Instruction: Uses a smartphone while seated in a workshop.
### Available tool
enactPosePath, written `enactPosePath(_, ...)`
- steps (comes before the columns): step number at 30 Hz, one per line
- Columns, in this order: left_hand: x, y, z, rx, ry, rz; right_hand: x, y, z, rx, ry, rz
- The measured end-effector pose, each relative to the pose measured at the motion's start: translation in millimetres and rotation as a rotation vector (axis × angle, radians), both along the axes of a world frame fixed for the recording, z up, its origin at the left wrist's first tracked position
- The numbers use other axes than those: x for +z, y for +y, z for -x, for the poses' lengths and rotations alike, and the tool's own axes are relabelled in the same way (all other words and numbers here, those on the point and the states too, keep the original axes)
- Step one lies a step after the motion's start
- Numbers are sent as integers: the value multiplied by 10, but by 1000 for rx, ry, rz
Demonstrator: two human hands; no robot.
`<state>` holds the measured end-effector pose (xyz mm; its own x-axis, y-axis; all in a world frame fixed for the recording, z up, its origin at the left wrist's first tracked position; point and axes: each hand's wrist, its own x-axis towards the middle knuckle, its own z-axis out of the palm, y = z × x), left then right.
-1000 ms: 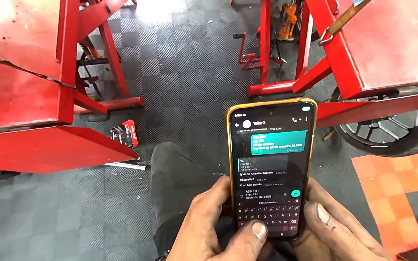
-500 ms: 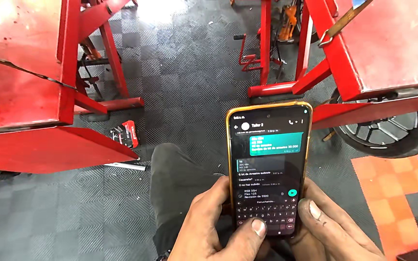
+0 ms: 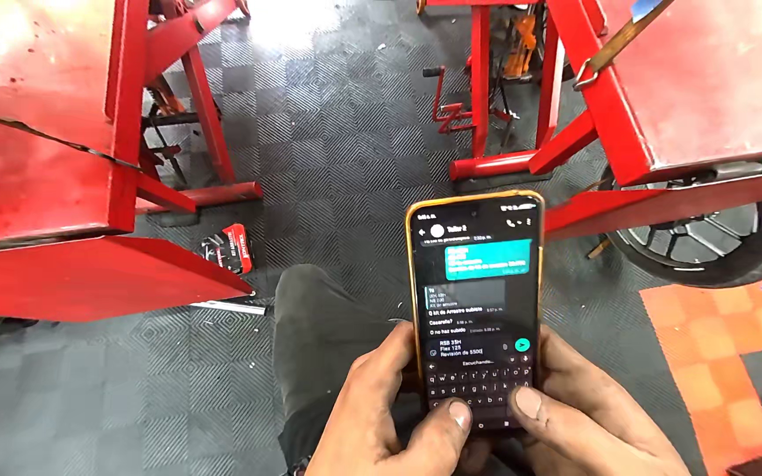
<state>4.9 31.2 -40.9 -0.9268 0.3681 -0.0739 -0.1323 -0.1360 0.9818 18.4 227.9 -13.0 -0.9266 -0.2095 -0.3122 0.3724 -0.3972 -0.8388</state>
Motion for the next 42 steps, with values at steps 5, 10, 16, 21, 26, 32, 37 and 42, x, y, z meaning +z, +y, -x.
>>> enactPosePath(5,-1,-20,0,-1,-19,-22,8,1,-4,10,-81,123)
enactPosePath(10,5,-27,-1,-3,-14,-29,20,12,3,29,-83,106)
enactPosePath(16,-11,-28,11,-6,0,-36,27,18,10,35,-86,96)
enactPosePath(21,-29,-31,16,-10,-2,-49,17,14,8,36,-71,90)
enactPosePath(26,-30,-34,20,-14,6,-45,25,5,15,35,-71,97)
enactPosePath(32,-52,-43,19,-18,23,-37,48,-22,18,26,-69,19)
enactPosePath(37,-55,-48,22,-31,26,-30,23,-30,17,12,-66,26)
enactPosePath(42,-47,-56,33,-31,24,-43,25,8,27,49,-69,57)
